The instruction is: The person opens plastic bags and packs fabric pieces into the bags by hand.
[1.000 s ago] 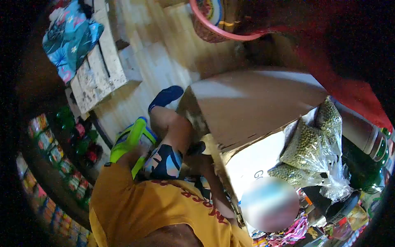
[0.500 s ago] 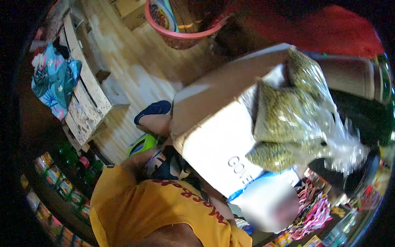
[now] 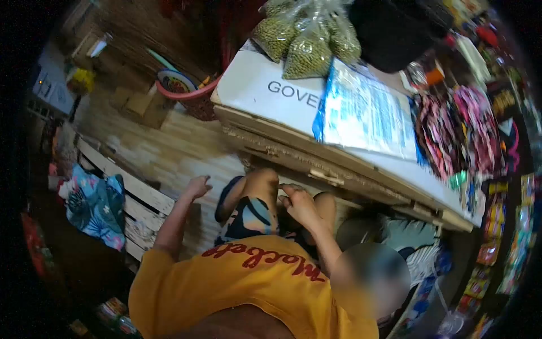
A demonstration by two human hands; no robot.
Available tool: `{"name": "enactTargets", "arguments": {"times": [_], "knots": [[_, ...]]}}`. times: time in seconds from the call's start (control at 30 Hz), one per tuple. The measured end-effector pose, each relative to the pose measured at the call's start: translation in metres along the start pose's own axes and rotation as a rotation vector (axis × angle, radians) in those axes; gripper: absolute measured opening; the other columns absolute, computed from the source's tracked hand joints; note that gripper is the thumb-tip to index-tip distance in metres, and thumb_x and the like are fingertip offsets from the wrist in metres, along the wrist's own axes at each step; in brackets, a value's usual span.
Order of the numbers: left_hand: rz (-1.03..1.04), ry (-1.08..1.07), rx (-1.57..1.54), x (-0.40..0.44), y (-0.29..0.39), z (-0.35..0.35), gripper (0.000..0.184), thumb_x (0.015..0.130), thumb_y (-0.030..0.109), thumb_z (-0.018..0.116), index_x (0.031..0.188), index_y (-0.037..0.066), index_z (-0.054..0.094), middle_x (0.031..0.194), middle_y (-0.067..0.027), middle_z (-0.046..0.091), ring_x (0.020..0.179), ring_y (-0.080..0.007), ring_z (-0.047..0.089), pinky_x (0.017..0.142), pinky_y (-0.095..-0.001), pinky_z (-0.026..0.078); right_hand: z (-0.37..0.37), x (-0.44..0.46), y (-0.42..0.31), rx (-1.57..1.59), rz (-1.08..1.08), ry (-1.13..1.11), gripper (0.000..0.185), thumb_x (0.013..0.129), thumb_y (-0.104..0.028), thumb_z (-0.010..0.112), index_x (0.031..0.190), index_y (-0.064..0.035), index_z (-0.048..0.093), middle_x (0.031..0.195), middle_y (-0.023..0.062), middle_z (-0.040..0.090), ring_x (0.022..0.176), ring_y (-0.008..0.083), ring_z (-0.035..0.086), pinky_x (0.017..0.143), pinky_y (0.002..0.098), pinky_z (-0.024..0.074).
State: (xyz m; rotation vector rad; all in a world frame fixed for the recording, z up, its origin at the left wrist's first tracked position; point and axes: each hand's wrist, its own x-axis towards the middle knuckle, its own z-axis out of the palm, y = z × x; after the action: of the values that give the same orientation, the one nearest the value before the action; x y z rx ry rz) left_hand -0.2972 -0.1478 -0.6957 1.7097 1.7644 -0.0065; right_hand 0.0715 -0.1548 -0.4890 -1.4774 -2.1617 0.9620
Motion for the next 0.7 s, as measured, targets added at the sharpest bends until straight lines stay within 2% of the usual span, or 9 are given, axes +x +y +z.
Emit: {"name": "enactTargets", "arguments": {"times": [0.03, 0.1, 0.17, 0.27, 0.43, 0.5, 0.57, 0.67, 0.7], "knots": [[0.070, 0.160, -0.310, -0.004, 0.007, -0.022, 0.039, 0.081, 0.022, 0.061, 0.112, 0.000, 0.054, 0.099, -0.0195, 0.061, 0.094, -0.0329, 0.058, 0.081, -0.0416, 0.044, -0.004, -0.007, -0.011, -0.021, -0.059, 0.015, 0.017, 0.080, -0.012, 0.057, 0.094, -0.0024, 0.060, 0.086, 0.0195, 0.060, 0.080, 0.0372, 0.057, 0.067, 0.0431, 0.0455], [0.186, 0.356, -0.367, -0.038, 0.058, -0.098, 0.034, 0.080, 0.016, 0.061, 0.109, -0.002, 0.055, 0.099, -0.0185, 0.060, 0.093, -0.0326, 0.058, 0.078, -0.0392, 0.045, -0.018, -0.018, -0.032, -0.065, -0.173, 0.047, 0.014, 0.080, -0.014, 0.058, 0.086, -0.0014, 0.060, 0.079, 0.0179, 0.059, 0.075, 0.0358, 0.057, 0.064, 0.0420, 0.0455], [0.416, 0.702, -0.268, -0.066, 0.098, -0.150, 0.025, 0.080, 0.009, 0.059, 0.103, -0.001, 0.057, 0.097, -0.0186, 0.060, 0.090, -0.0328, 0.058, 0.077, -0.0386, 0.045, -0.050, -0.031, -0.081, -0.078, -0.180, 0.176, 0.014, 0.079, -0.015, 0.060, 0.081, -0.0013, 0.059, 0.074, 0.0159, 0.056, 0.071, 0.0341, 0.056, 0.062, 0.0396, 0.0456], [0.710, 0.873, -0.199, -0.115, 0.181, -0.212, 0.021, 0.081, 0.006, 0.058, 0.101, -0.001, 0.058, 0.098, -0.0170, 0.061, 0.091, -0.0300, 0.058, 0.079, -0.0356, 0.045, -0.089, -0.036, -0.091, -0.140, -0.481, 0.463, 0.009, 0.076, -0.008, 0.063, 0.078, 0.0002, 0.060, 0.072, 0.0157, 0.058, 0.066, 0.0298, 0.058, 0.060, 0.0350, 0.0465], [1.166, 0.857, -0.069, -0.146, 0.304, -0.232, 0.019, 0.078, 0.008, 0.061, 0.095, 0.000, 0.059, 0.098, -0.0145, 0.059, 0.094, -0.0312, 0.055, 0.081, -0.0361, 0.044, -0.152, -0.049, -0.091, -0.190, -0.340, 0.865, 0.008, 0.077, -0.006, 0.062, 0.082, 0.0002, 0.061, 0.073, 0.0138, 0.060, 0.064, 0.0259, 0.058, 0.060, 0.0322, 0.0461], [1.292, 0.793, 0.003, -0.129, 0.346, -0.224, 0.020, 0.079, 0.014, 0.061, 0.095, 0.002, 0.059, 0.102, -0.0145, 0.057, 0.098, -0.0311, 0.053, 0.083, -0.0389, 0.042, -0.184, -0.047, -0.066, -0.497, -0.292, 0.953, 0.012, 0.076, -0.010, 0.063, 0.087, -0.0025, 0.062, 0.087, 0.0141, 0.061, 0.084, 0.0281, 0.058, 0.074, 0.0361, 0.0447], [1.301, 0.767, 0.137, -0.122, 0.387, -0.216, 0.029, 0.082, 0.024, 0.059, 0.102, 0.004, 0.057, 0.107, -0.0150, 0.055, 0.103, -0.0321, 0.051, 0.086, -0.0421, 0.040, -0.207, -0.041, -0.040, -0.644, -0.210, 1.058, 0.015, 0.078, -0.015, 0.062, 0.089, -0.0048, 0.063, 0.092, 0.0130, 0.061, 0.090, 0.0285, 0.056, 0.078, 0.0380, 0.0437], [1.285, 0.932, 0.250, -0.086, 0.430, -0.197, 0.039, 0.085, 0.034, 0.054, 0.110, 0.006, 0.054, 0.110, -0.0159, 0.053, 0.107, -0.0335, 0.048, 0.089, -0.0440, 0.038, -0.217, -0.036, -0.022, -0.590, 0.093, 0.796, 0.018, 0.079, -0.020, 0.061, 0.090, -0.0062, 0.063, 0.095, 0.0124, 0.062, 0.094, 0.0286, 0.056, 0.078, 0.0391, 0.0439], [1.186, 0.814, 0.267, -0.078, 0.440, -0.196, 0.041, 0.085, 0.036, 0.052, 0.112, 0.006, 0.053, 0.111, -0.0160, 0.053, 0.108, -0.0338, 0.047, 0.091, -0.0440, 0.037, -0.212, -0.035, -0.016, -0.627, 0.046, 0.843, 0.019, 0.079, -0.022, 0.061, 0.090, -0.0069, 0.063, 0.093, 0.0119, 0.061, 0.094, 0.0288, 0.055, 0.076, 0.0409, 0.0434]]}}
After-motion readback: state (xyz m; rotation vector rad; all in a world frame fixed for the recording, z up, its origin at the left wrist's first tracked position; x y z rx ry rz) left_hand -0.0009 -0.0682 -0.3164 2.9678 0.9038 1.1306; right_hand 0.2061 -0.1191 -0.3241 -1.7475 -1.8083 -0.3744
